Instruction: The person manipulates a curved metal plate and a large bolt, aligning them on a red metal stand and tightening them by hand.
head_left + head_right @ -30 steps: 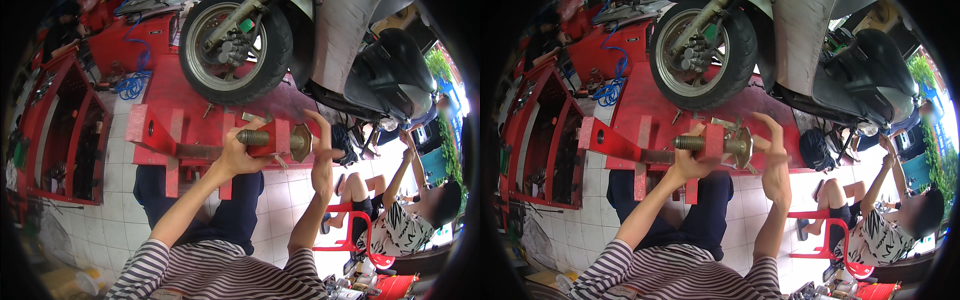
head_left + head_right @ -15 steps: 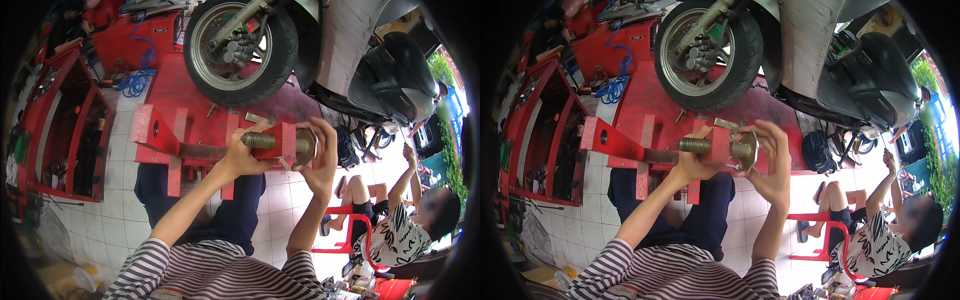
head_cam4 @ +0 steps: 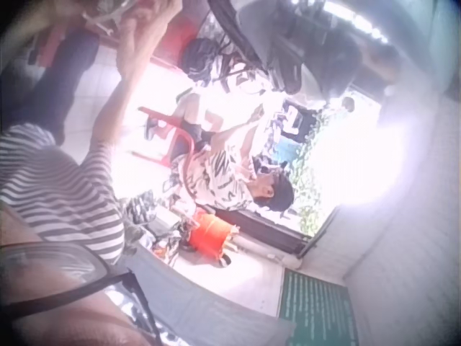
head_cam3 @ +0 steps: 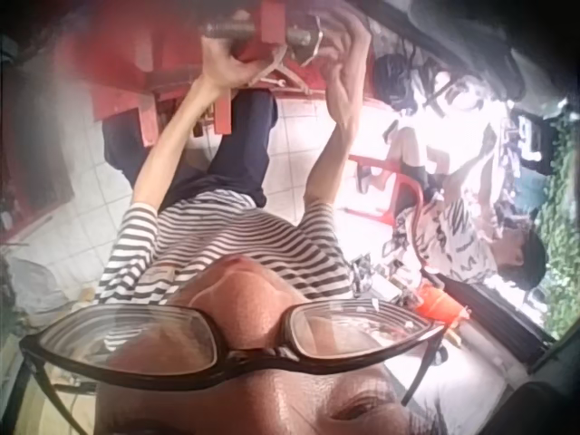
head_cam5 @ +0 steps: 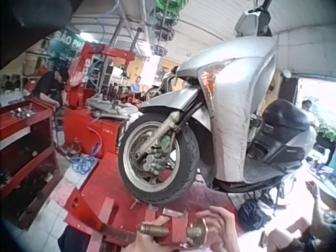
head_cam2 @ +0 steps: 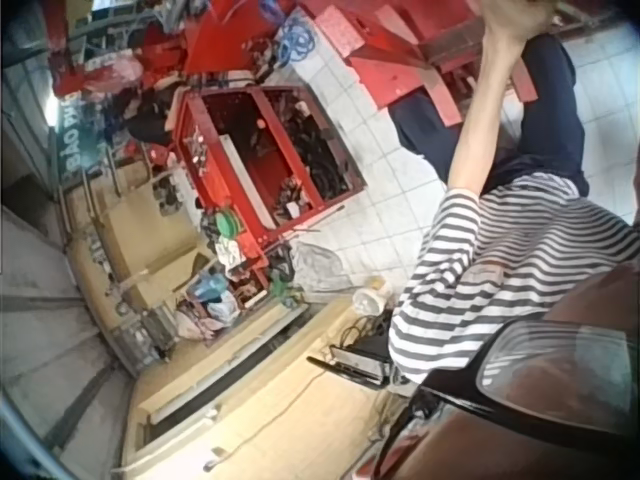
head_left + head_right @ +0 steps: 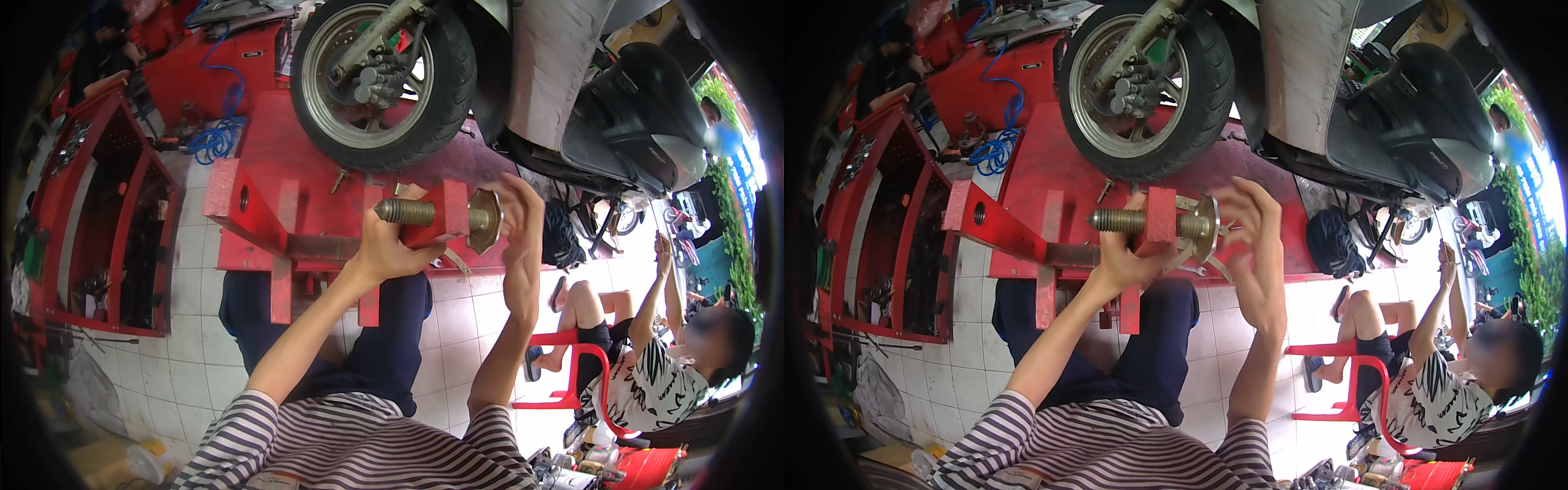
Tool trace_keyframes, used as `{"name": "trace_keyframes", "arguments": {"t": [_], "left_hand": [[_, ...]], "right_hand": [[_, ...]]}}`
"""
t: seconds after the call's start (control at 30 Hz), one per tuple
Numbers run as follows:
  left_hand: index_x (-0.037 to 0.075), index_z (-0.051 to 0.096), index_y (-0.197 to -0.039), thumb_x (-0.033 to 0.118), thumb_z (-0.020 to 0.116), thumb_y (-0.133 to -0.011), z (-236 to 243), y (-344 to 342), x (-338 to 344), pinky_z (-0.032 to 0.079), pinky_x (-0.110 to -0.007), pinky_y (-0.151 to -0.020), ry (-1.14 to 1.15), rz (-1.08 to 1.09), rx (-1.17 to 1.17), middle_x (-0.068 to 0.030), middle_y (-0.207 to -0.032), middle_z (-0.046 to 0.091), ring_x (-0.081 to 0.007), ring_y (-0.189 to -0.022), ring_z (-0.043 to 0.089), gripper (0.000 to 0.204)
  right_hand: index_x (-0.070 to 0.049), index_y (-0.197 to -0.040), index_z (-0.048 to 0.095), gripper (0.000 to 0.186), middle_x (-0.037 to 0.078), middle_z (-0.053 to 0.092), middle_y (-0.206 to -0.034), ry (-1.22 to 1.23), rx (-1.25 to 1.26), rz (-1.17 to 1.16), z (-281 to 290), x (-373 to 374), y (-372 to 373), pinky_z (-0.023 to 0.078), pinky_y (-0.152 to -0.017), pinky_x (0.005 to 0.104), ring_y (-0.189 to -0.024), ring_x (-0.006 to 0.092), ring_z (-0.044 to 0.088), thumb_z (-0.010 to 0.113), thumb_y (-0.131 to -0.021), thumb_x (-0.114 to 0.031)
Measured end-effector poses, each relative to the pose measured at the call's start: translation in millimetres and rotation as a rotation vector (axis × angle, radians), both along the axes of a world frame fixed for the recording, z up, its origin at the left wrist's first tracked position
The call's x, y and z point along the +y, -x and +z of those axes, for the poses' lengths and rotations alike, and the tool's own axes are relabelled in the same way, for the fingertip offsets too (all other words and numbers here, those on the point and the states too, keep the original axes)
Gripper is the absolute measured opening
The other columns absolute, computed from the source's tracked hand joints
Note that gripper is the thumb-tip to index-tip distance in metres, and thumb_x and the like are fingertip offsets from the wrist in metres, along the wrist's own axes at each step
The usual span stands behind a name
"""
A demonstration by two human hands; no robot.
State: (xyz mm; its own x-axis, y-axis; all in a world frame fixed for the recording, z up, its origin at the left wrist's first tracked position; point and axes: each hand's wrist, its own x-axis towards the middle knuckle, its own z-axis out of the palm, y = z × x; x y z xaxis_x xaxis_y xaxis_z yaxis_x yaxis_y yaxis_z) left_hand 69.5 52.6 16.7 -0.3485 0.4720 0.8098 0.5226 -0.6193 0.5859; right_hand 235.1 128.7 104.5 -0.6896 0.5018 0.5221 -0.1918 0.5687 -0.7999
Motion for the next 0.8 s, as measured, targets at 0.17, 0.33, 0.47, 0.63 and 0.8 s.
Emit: {"name": "trace_keyframes", "arguments": {"t": [0.17,0.33,0.47,0.63,0.8], "left_hand": [[-0.003,0.062,-0.110,-0.002,0.071,-0.072,-3.7,0.2,-0.8,0.050,-0.030,-0.072,0.023,-0.026,-0.047,-0.0079,-0.095,0.063,-0.0151,-0.082,0.063,0.039],[-0.005,0.061,-0.110,-0.003,0.070,-0.072,-1.7,-2.9,-3.0,0.050,-0.031,-0.073,-0.073,-0.006,0.013,-0.0096,-0.097,0.063,-0.0164,-0.085,0.062,0.039],[-0.004,0.061,-0.106,-0.003,0.071,-0.071,-8.4,-0.6,-0.7,0.049,-0.030,-0.072,-0.068,-0.001,0.012,-0.0101,-0.095,0.062,-0.0182,-0.082,0.062,0.036],[-0.002,0.061,-0.098,-0.004,0.071,-0.073,-8.2,3.7,3.2,0.048,-0.030,-0.068,-0.083,0.010,0.035,-0.0097,-0.090,0.059,-0.0174,-0.077,0.060,0.027],[0.003,0.061,-0.094,0.004,0.077,-0.063,-10.6,4.6,7.8,0.048,-0.037,-0.060,-0.081,0.029,-0.018,-0.0113,-0.086,0.061,-0.0299,-0.068,0.061,0.035]], "right_hand": [[0.001,-0.144,0.034,0.081,0.015,0.063,-0.121,0.028,-0.012,-0.050,-2.0,-7.8,7.8,0.049,-0.092,0.0328,-0.111,0.0207,0.064,0.080,-0.079,-0.016],[0.000,-0.141,0.036,0.075,0.014,0.065,-0.114,-0.148,-0.042,-0.105,-0.8,2.4,2.8,0.047,-0.098,0.0371,-0.101,0.0221,0.066,0.079,-0.081,-0.012],[-0.001,-0.141,0.038,0.069,0.014,0.053,-0.132,-0.330,0.044,-0.033,-8.7,-3.1,8.1,0.037,-0.108,0.0405,-0.123,0.0258,0.053,0.074,-0.086,-0.023],[0.002,-0.138,0.036,0.074,0.016,0.059,-0.127,-0.158,0.000,-0.041,-4.9,1.9,-1.9,0.045,-0.097,0.0374,-0.112,0.0235,0.059,0.077,-0.079,-0.009],[0.001,-0.138,0.036,0.084,0.017,0.059,-0.131,-0.226,0.121,-0.068,-5.9,-7.6,13.9,0.046,-0.092,0.0325,-0.109,0.0207,0.059,0.084,-0.069,-0.005]]}}
